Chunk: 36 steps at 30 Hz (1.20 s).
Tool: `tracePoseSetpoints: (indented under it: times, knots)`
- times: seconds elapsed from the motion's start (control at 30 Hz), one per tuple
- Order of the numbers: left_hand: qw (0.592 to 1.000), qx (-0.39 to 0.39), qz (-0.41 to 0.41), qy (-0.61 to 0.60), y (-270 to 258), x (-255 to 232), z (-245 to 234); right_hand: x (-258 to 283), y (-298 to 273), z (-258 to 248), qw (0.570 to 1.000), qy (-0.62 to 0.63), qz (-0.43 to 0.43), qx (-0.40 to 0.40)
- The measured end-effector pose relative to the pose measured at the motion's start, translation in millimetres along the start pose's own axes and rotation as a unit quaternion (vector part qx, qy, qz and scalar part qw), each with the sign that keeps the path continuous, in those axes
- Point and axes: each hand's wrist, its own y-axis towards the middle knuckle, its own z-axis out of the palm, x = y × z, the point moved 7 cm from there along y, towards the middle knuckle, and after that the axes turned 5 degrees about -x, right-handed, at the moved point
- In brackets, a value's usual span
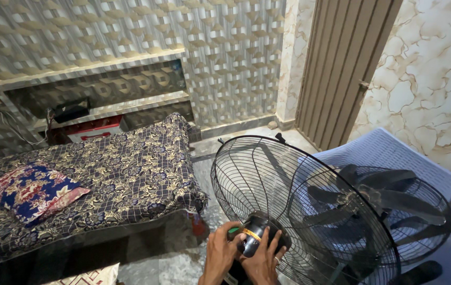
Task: The person uses a green-handled screwdriver to tighten screws on the rear motor housing of a standing fan. They repeatedly adjust the screwdriver and reposition their hands to secure the housing to the fan's neck.
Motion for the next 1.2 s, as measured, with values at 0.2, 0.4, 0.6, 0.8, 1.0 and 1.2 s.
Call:
tracePoseSetpoints:
  times: [0.2, 0.4, 0.6, 0.8, 1.0, 1.2]
  knots:
    - [1.0, 0.005, -0.008, 0.004, 1, -2, 0, -1, 0, 1, 0.998, 0.0, 0.028, 0.049]
    - [0.999, 0.013, -0.016, 0.033, 1, -8, -4, 4, -5, -10, 0.996, 0.016, 0.05, 0.074]
    - [1.0, 0.016, -0.008, -0.011, -6, -31, -2, -2, -2, -2, 0.998, -0.021, 0.017, 0.056]
    - [0.998, 0.005, 0.053, 0.043, -24, -57, 18, -40, 21, -18, 0.969, 0.106, -0.116, -0.192]
    - [0.985, 0.025, 0.136, 0.103, -48, -59, 61, -96, 72, 33, 0.8, 0.544, 0.212, 0.136]
    - [0.989, 0.011, 0.122, 0.08, -75, -20, 113, -65, 53, -56, 0.829, 0.489, -0.191, 0.193]
